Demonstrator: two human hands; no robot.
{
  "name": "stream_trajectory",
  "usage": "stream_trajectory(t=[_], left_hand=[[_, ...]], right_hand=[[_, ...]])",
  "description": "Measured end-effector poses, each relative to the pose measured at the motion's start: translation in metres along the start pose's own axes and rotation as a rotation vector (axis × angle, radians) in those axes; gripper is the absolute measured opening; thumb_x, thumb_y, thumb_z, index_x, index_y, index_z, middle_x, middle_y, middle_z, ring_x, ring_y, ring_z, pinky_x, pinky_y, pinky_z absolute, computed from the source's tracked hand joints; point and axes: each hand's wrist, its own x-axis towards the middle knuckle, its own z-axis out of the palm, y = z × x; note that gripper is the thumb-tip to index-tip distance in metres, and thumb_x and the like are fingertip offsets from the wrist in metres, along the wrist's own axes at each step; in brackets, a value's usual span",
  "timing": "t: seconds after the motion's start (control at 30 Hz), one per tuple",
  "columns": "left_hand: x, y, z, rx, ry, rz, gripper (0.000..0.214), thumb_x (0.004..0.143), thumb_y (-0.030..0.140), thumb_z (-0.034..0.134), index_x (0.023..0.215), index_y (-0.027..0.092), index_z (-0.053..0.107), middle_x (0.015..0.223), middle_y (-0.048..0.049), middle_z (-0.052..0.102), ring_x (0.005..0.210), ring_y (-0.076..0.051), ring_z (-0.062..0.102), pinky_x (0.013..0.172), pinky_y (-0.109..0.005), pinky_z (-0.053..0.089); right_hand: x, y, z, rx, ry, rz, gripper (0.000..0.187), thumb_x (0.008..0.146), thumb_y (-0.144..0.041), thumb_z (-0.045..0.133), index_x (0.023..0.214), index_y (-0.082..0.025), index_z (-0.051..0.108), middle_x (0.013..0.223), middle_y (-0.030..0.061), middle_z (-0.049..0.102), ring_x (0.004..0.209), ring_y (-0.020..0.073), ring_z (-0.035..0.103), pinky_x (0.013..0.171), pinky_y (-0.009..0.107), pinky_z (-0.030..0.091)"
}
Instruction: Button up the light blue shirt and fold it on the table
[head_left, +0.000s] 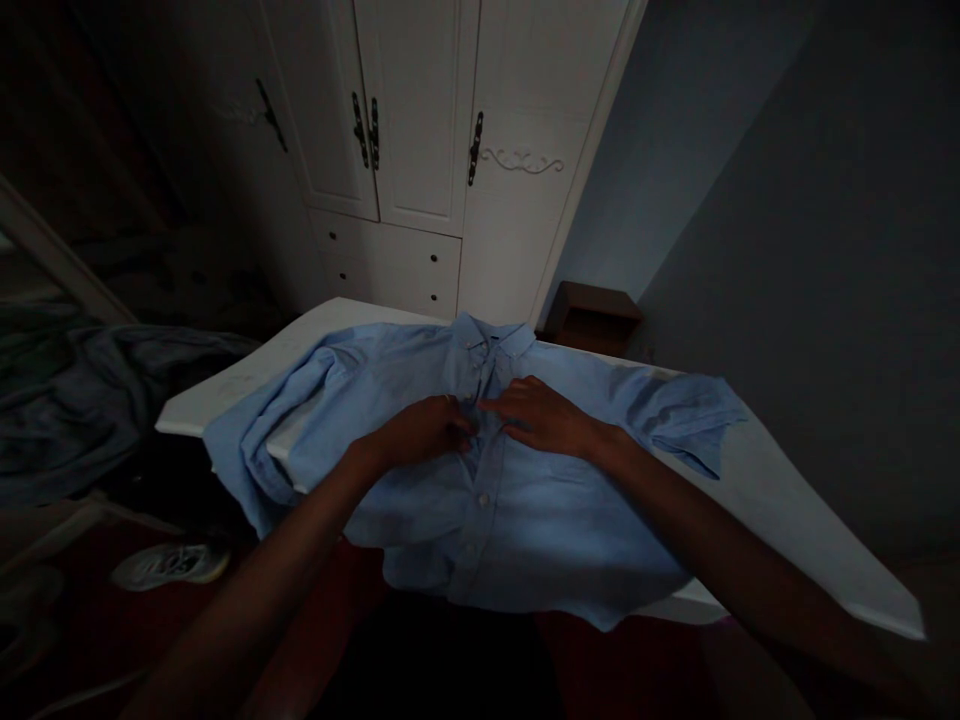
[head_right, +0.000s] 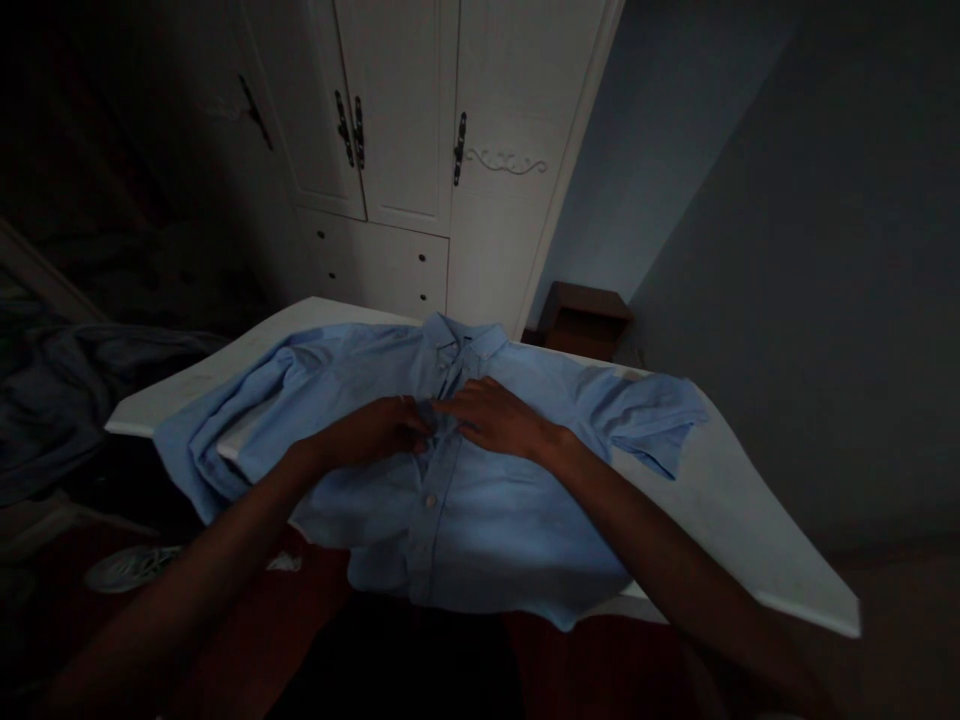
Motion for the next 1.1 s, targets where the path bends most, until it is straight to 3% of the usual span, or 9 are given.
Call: stream_trajectory(t=[0.07,0.13,0.23,0.33,0.47,0.6,0.67,0.8,1.1], left_hand=[[-0.001,0.0,0.001,-0.018,-0.013,0.01,0.019,0.082,0.012,0.059,0.084,0.023,0.074,0.088,-0.002,0.072,0.086,-0.017,0.065,0.081,-0.027,0.045],[-0.001,0.002,0.001,-0.049,0.012,-0.016,0.017,0.083,0.011,0.059,0.08,0.021,0.073,0.084,-0.0009,0.071,0.083,-0.016,0.064,0.078,-0.026,0.045],[0.002,0.008,0.003,-0.128,0.093,-0.056,0.009,0.084,0.016,0.062,0.079,0.019,0.069,0.082,-0.0006,0.069,0.079,-0.015,0.063,0.075,-0.025,0.045],[0.008,0.012,0.005,-0.166,0.155,0.004,0.005,0.085,0.02,0.063,0.082,0.018,0.068,0.086,-0.0011,0.067,0.083,-0.014,0.062,0.079,-0.027,0.045],[0.012,0.007,0.01,-0.183,0.137,0.066,0.005,0.084,0.022,0.065,0.084,0.019,0.069,0.089,-0.0013,0.068,0.087,-0.015,0.062,0.083,-0.028,0.045],[0.009,-0.001,0.013,-0.28,0.088,0.036,0.007,0.085,0.02,0.063,0.085,0.019,0.069,0.083,0.0004,0.07,0.081,-0.013,0.064,0.078,-0.025,0.046],[0.005,-0.004,0.012,-0.323,0.075,0.02,0.006,0.084,0.02,0.063,0.085,0.019,0.069,0.083,0.0002,0.07,0.079,-0.013,0.064,0.076,-0.025,0.047],[0.0,-0.007,0.008,-0.359,0.048,0.051,0.01,0.084,0.017,0.063,0.091,0.019,0.069,0.088,-0.001,0.07,0.083,-0.013,0.065,0.079,-0.026,0.048],[0.005,-0.004,0.019,-0.33,0.169,0.043,0.017,0.084,0.009,0.057,0.079,0.018,0.071,0.083,-0.0007,0.07,0.084,-0.013,0.064,0.083,-0.026,0.048]], right_hand=[[-0.002,0.002,0.003,-0.039,0.061,-0.076,0.02,0.093,-0.02,0.051,0.105,-0.019,0.066,0.088,0.0066,0.066,0.083,0.0191,0.056,0.076,0.033,0.044],[-0.004,0.001,0.007,-0.045,0.11,-0.111,0.021,0.095,-0.019,0.046,0.096,-0.019,0.067,0.088,0.0066,0.065,0.078,0.0163,0.056,0.069,0.029,0.043],[-0.008,-0.003,0.014,-0.035,0.125,-0.064,0.02,0.094,-0.017,0.044,0.098,-0.018,0.063,0.093,0.0069,0.064,0.077,0.0149,0.057,0.064,0.026,0.043],[-0.01,-0.007,0.017,0.006,0.07,0.025,0.016,0.089,-0.016,0.047,0.098,-0.017,0.06,0.092,0.006,0.064,0.074,0.0153,0.057,0.064,0.026,0.044],[-0.011,-0.01,0.012,0.118,0.007,0.09,0.021,0.081,-0.011,0.051,0.099,-0.018,0.059,0.082,0.0024,0.064,0.071,0.0156,0.057,0.069,0.029,0.045],[-0.01,-0.008,0.006,0.168,-0.019,-0.003,0.022,0.086,-0.016,0.052,0.107,-0.018,0.06,0.093,0.0047,0.065,0.081,0.0163,0.059,0.076,0.03,0.047],[-0.007,-0.007,0.006,0.124,-0.025,-0.049,0.016,0.093,-0.023,0.05,0.102,-0.019,0.062,0.093,0.0046,0.064,0.08,0.0154,0.059,0.073,0.028,0.046],[0.0,-0.006,0.011,-0.016,0.008,-0.109,0.024,0.099,-0.029,0.042,0.093,-0.018,0.063,0.086,0.0039,0.065,0.072,0.0133,0.057,0.066,0.026,0.044],[-0.007,-0.002,0.036,-0.174,0.09,-0.127,0.028,0.1,-0.018,0.038,0.095,-0.018,0.066,0.089,0.0049,0.07,0.075,0.0154,0.06,0.068,0.029,0.046]])
